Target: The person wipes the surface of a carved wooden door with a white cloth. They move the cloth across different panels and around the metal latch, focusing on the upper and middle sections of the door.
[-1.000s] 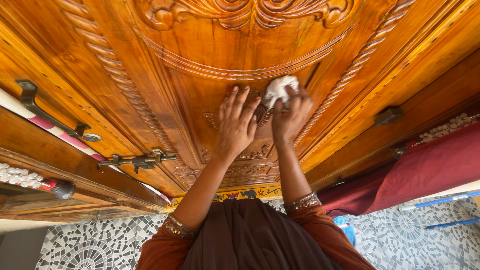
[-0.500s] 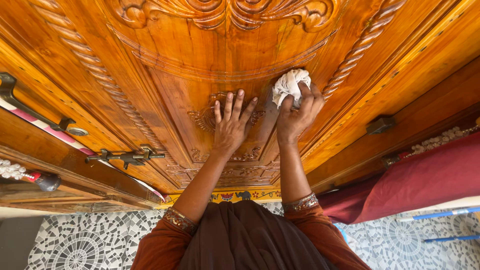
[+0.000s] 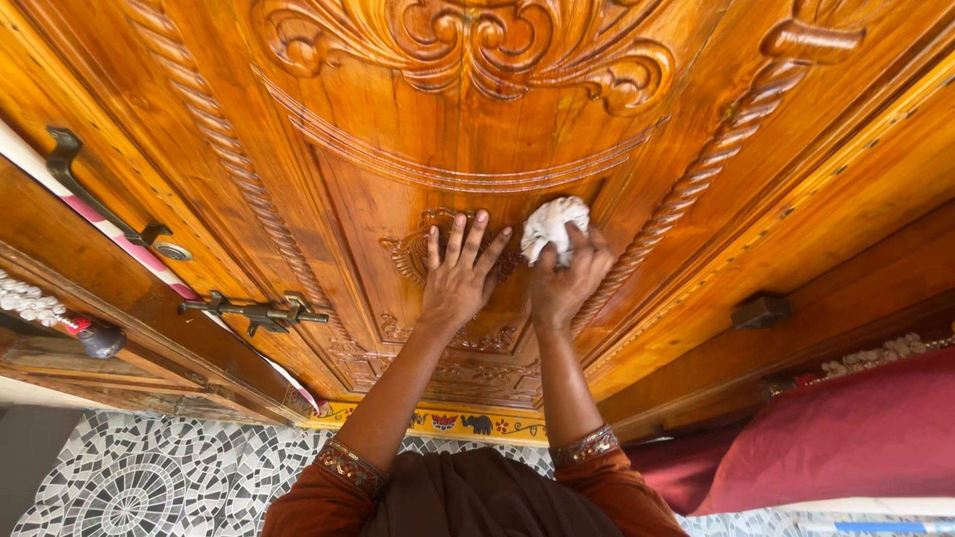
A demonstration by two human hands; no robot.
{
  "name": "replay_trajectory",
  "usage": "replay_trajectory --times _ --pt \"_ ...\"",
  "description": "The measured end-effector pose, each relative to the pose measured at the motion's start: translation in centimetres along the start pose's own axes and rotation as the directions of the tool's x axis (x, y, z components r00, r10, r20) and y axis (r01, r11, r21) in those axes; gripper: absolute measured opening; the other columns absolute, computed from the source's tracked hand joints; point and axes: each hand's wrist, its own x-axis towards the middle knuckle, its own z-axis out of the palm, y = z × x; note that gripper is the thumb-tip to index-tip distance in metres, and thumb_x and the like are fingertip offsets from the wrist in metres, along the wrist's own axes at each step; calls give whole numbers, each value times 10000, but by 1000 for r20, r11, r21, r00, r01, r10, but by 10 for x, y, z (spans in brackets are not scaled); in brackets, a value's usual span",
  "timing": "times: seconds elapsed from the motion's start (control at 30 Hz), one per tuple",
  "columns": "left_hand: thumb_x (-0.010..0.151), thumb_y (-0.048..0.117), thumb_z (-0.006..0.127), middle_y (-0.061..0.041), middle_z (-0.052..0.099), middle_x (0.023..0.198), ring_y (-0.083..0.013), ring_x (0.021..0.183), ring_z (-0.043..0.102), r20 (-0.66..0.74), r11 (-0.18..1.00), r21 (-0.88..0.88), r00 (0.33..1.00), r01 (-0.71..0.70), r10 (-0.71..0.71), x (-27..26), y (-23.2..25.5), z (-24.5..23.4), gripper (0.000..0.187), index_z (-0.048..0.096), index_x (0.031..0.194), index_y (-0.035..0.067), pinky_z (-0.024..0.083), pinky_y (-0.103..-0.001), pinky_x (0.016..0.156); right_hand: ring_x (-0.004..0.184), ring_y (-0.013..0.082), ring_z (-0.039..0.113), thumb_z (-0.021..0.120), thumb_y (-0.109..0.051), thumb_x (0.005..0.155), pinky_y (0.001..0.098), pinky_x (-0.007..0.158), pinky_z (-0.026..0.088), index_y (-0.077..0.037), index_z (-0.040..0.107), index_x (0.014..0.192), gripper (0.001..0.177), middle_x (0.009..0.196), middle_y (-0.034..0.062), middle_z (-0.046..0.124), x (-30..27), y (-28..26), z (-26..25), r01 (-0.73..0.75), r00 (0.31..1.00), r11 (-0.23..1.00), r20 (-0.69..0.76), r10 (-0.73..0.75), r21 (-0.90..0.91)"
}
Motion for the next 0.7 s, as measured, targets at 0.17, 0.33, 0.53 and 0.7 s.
replay_trajectory --times 0.17,0.33,0.53,0.7 --pt "959 243 693 -17 127 1739 -289 1604 108 30 998 70 1000 1 -3 -5 -8 12 691 393 1581 272 94 -646 1276 1161 270 512 733 23 822 397 973 501 -80 688 1165 361 1216 103 562 -36 -3 21 73 992 997 101 -71 -16" --pt "952 219 694 16 144 1717 -244 1587 116 -22 999 -21 999 -40 40 -3 -8 -7 660 458 1566 269 89 -643 1259 1142 224 557 706 30 861 327 896 562 -122 684 1167 343 1241 71 582 4 0 30 46 995 998 -96 -41 45" --pt "877 167 709 57 227 1677 -224 1556 172 36 990 81 993 -118 115 -1 -21 -41 651 534 1492 287 87 -684 1223 1259 297 518 641 39 930 403 966 561 -59 610 1371 452 1336 149 485 19 -62 17 -33 998 988 -54 41 149" --pt "904 247 745 -68 250 1657 -305 1557 180 -77 981 -177 995 -83 71 -8 -38 -24 514 562 1371 136 101 -702 1236 1127 304 541 738 -8 858 437 909 525 -84 668 1277 432 1166 146 519 1 -88 29 122 989 991 87 -117 -56"
